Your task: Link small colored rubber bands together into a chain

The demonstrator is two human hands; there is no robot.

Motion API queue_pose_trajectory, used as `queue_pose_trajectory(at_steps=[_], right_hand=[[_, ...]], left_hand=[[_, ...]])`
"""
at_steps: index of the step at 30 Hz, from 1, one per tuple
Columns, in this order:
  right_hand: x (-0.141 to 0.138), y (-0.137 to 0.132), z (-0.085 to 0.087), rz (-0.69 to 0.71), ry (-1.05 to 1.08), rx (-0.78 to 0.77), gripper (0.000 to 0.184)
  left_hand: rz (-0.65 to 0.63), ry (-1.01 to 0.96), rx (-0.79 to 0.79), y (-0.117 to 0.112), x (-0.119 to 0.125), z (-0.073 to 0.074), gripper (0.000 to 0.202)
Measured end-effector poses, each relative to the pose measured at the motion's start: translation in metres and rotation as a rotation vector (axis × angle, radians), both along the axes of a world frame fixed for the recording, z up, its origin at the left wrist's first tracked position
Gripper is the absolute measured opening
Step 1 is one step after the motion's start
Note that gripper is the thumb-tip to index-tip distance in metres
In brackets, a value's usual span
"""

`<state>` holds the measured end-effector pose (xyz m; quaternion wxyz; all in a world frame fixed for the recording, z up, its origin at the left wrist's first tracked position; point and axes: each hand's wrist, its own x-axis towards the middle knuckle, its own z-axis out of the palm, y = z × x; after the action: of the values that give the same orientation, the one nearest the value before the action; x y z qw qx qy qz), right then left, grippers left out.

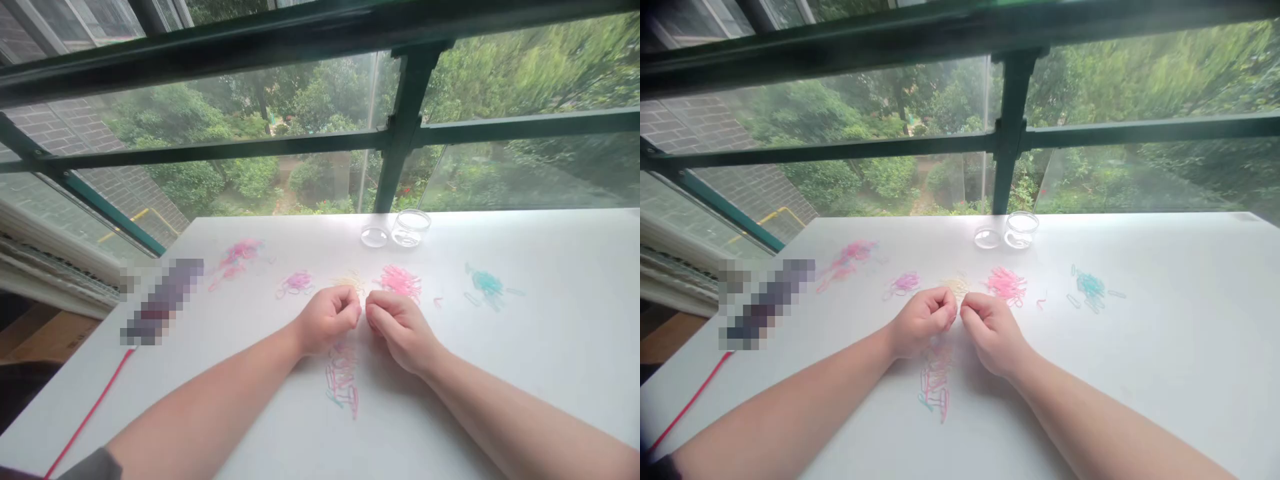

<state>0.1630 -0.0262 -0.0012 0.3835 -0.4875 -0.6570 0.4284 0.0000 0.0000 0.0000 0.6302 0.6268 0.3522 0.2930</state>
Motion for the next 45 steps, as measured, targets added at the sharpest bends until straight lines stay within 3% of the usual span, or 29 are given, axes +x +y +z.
queue_pose_trajectory(at_steps=[5, 13, 19, 30, 45], right_hand=[[0.0013, 0.0023, -0.0065, -0.133, 0.107, 0.01, 0.031], [-0.0008, 0.0004, 0.0002, -0.036, 0.022, 0.05, 0.027], [-0.0015, 0.0042, -0.0024, -0.055, 0.126, -0.009, 0.003], [-0.0028, 0.0012, -0.0001, -0.03, 0.117, 0.009, 0.017], [-0.0034, 0.0002, -0.0015, -0.073, 0.088, 0.063, 0.019]], left_hand=[[0.033, -0.085, 0.002, 0.0029, -0.0008, -0.002, 0.03], [0.074, -0.109, -0.015, 0.0029, 0.0011, -0.0009, 0.033], [0.087, -0.116, 0.009, 0.0034, 0.0006, -0.0027, 0.031], [0.093, -0.067, 0.036, 0.0024, 0.0008, -0.0017, 0.031], [0.14, -0.076, 0.023, -0.0008, 0.0027, -0.0002, 0.025]])
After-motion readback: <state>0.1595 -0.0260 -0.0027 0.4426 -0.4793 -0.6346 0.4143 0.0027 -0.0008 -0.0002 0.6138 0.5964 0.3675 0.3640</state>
